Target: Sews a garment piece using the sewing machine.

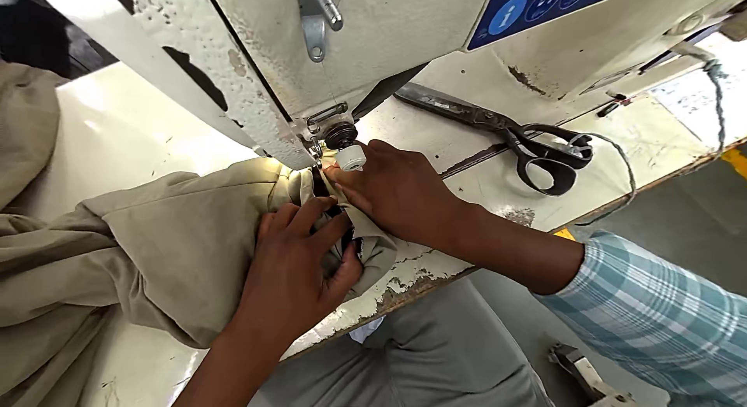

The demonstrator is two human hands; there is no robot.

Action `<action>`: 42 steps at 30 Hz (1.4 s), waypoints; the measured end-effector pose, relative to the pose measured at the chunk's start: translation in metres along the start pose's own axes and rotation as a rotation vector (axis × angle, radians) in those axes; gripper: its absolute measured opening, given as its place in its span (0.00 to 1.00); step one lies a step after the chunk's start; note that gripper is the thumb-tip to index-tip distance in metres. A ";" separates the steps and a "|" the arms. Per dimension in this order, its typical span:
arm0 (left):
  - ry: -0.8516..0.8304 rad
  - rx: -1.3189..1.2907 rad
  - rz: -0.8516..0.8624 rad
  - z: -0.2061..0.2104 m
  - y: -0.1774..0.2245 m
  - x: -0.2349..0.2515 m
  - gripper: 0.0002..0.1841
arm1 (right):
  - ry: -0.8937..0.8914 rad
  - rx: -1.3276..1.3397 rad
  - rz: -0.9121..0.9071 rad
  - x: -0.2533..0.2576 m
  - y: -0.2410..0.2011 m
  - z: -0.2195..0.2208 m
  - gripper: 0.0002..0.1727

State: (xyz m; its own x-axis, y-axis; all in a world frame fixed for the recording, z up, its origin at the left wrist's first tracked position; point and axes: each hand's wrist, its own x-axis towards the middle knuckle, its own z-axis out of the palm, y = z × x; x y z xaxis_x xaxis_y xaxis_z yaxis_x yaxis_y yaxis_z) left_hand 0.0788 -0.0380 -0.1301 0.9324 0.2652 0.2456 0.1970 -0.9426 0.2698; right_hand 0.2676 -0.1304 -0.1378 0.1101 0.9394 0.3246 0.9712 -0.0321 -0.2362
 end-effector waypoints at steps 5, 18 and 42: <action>-0.016 -0.010 0.039 -0.003 -0.015 0.009 0.21 | 0.048 0.015 0.025 0.008 0.002 0.006 0.15; 0.069 0.056 0.211 0.000 -0.055 0.038 0.22 | 0.261 0.085 0.036 0.031 0.015 0.017 0.12; -0.083 0.222 0.004 -0.114 -0.039 -0.024 0.47 | 0.029 0.762 -0.141 -0.038 0.008 0.002 0.10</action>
State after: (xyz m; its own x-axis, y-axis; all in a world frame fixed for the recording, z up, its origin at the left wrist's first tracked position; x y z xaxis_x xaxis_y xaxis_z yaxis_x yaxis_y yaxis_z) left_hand 0.0139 0.0152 -0.0407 0.9532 0.2524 0.1662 0.2466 -0.9676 0.0550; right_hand 0.2706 -0.1659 -0.1545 0.0123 0.9076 0.4197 0.5642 0.3403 -0.7523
